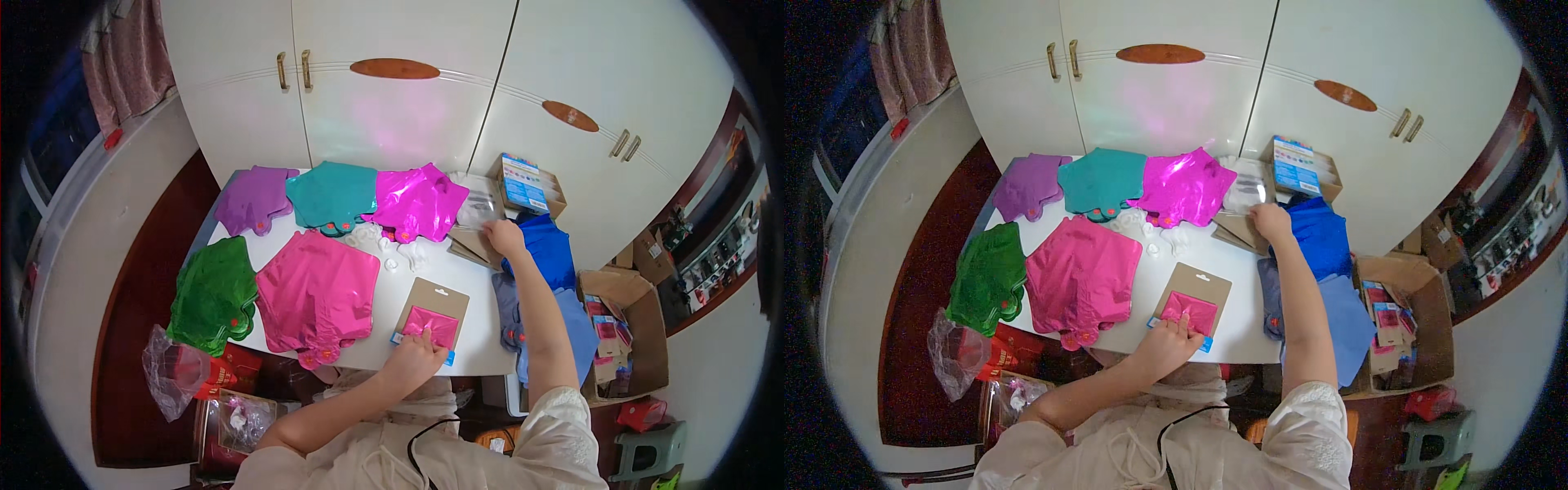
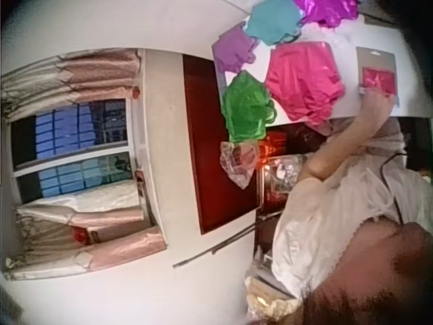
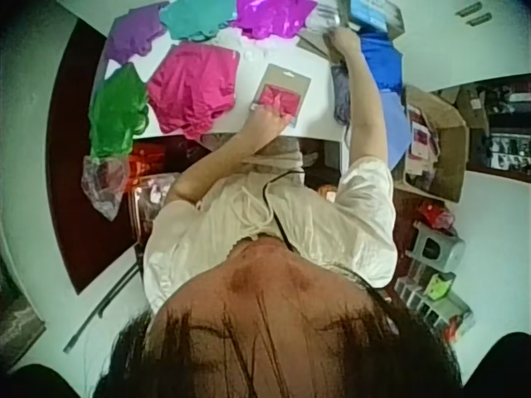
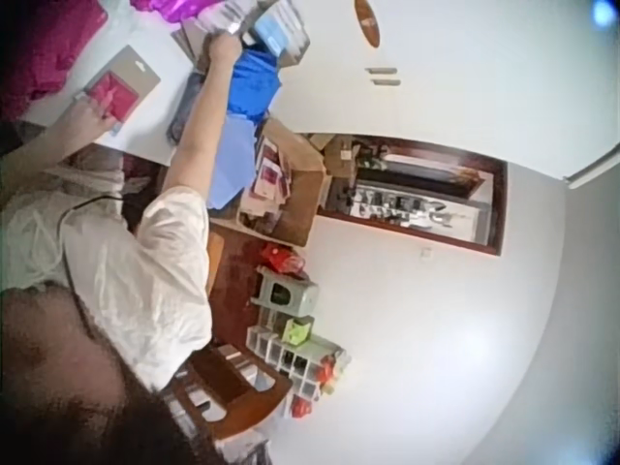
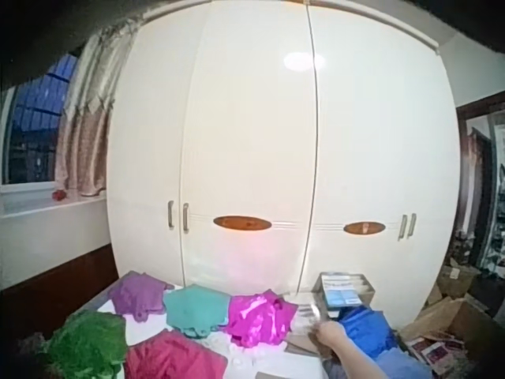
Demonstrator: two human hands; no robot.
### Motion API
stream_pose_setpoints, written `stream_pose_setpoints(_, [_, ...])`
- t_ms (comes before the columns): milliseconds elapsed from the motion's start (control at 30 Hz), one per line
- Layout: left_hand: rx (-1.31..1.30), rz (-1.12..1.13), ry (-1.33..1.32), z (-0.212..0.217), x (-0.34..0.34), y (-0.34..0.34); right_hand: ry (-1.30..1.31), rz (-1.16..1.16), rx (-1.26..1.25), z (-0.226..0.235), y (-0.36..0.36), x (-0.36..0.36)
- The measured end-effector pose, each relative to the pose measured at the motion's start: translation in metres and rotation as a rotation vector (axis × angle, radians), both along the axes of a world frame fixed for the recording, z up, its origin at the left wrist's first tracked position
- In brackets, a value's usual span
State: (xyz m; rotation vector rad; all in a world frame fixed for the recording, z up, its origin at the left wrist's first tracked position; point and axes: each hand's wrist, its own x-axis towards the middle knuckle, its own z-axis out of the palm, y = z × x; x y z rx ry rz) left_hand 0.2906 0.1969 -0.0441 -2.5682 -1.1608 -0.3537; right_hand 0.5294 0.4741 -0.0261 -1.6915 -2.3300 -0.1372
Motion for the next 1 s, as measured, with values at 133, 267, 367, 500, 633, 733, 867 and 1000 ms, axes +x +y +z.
stream_pose_setpoints(133, [0.004,-0.012,-0.040,-0.005,0.002,0.001,0.018,-0.072,0.069,0.007,-0.010,0.004])
stream_pose_setpoints(267, [0.008,-0.015,-0.020,-0.004,0.003,-0.001,0.030,0.088,0.299,0.028,-0.043,-0.003])
stream_pose_setpoints(367, [0.015,-0.028,-0.020,-0.007,0.002,0.000,-0.017,0.307,0.426,0.032,-0.087,-0.016])
stream_pose_setpoints(500, [0.002,-0.058,-0.058,-0.005,-0.001,0.003,-0.036,0.476,0.528,0.016,-0.148,-0.026])
stream_pose_setpoints(633, [0.004,-0.109,-0.099,0.003,-0.010,0.001,0.002,0.400,0.298,-0.007,-0.179,-0.027])
stream_pose_setpoints(733, [0.015,-0.124,-0.115,0.010,-0.014,-0.008,0.128,0.321,0.255,-0.018,-0.182,-0.027])
stream_pose_setpoints(867, [0.118,-0.118,-0.211,0.019,-0.024,-0.019,0.238,0.229,0.185,-0.016,-0.187,-0.034])
stream_pose_setpoints(1000, [0.139,-0.049,-0.255,0.022,-0.032,-0.022,0.258,0.192,0.014,0.005,-0.195,-0.039])
